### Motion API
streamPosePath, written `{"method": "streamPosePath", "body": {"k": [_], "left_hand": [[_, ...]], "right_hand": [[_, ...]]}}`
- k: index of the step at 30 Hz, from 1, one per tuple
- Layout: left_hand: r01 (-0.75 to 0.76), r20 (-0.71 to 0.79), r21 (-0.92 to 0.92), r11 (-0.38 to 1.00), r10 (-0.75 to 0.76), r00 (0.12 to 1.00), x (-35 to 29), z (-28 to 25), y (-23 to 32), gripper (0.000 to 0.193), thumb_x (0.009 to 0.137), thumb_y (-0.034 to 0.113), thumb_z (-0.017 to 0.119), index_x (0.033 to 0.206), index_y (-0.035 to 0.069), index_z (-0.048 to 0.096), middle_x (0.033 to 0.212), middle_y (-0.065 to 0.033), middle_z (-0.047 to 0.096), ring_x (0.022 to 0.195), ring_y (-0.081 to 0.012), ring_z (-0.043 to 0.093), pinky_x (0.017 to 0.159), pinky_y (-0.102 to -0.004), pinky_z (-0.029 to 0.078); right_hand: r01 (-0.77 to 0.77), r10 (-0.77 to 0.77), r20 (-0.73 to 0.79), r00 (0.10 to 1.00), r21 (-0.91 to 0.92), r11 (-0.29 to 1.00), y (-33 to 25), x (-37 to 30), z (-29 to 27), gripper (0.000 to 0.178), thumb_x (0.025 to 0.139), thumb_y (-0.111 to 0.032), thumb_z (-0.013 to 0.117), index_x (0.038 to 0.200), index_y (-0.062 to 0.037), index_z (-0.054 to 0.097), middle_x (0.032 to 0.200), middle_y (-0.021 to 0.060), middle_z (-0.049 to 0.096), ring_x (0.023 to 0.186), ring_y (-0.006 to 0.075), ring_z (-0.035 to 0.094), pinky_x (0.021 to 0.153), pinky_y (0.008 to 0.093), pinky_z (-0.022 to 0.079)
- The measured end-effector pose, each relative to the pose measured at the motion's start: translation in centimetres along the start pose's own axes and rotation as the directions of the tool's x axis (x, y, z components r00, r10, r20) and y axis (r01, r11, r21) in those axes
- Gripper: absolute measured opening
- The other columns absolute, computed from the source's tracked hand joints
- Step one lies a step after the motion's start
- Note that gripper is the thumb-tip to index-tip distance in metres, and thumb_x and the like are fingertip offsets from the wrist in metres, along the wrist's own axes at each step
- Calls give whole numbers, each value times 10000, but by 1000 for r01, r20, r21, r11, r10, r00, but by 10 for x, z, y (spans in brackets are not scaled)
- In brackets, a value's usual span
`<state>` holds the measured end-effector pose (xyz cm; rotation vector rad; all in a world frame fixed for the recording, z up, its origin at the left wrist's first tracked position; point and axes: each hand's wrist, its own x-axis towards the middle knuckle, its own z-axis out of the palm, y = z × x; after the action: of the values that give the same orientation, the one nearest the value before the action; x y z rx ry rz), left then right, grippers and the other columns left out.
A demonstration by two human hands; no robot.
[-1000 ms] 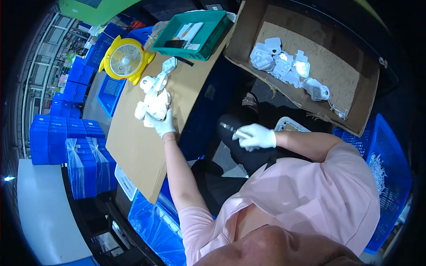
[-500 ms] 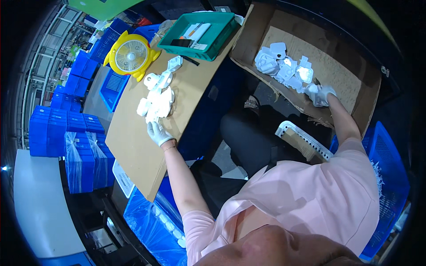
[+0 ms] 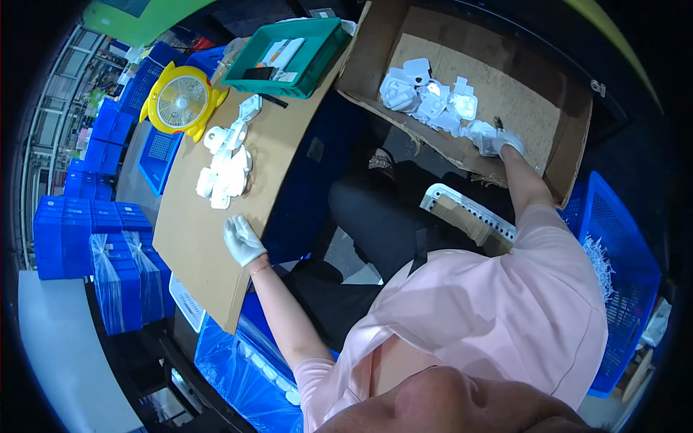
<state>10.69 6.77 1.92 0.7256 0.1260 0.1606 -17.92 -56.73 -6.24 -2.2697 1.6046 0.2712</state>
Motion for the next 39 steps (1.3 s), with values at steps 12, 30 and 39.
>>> {"method": "streamPosePath", "body": {"k": [12,30,39], "left_hand": [[90,-56,634,768,-70,996,-97,-38,-27,245,931,153,598,1153,49,600,1154,-60,617,1005,-161,600,825,-296,507],[560,576,248,791,-585,571,-174,15,-72,855,816,316,718,1490,143,222,1426,-147,397,1260,-327,451,1045,-506,381],[675,550,143,724,-625,554,-179,24,-85,751,795,254,735,1419,96,349,1376,-117,475,1260,-320,465,1046,-498,386]], "right_hand": [[280,-306,46,951,295,914,-28,26,52,353,756,-295,710,1031,-79,660,914,46,657,830,173,611,765,322,473],[188,-900,264,348,921,343,-143,-210,-8,395,750,-179,675,1110,-38,597,866,9,617,695,79,567,565,230,456],[339,-939,343,21,881,330,-176,-297,19,375,746,-193,692,1079,-46,603,867,35,579,746,104,541,672,244,445]]}}
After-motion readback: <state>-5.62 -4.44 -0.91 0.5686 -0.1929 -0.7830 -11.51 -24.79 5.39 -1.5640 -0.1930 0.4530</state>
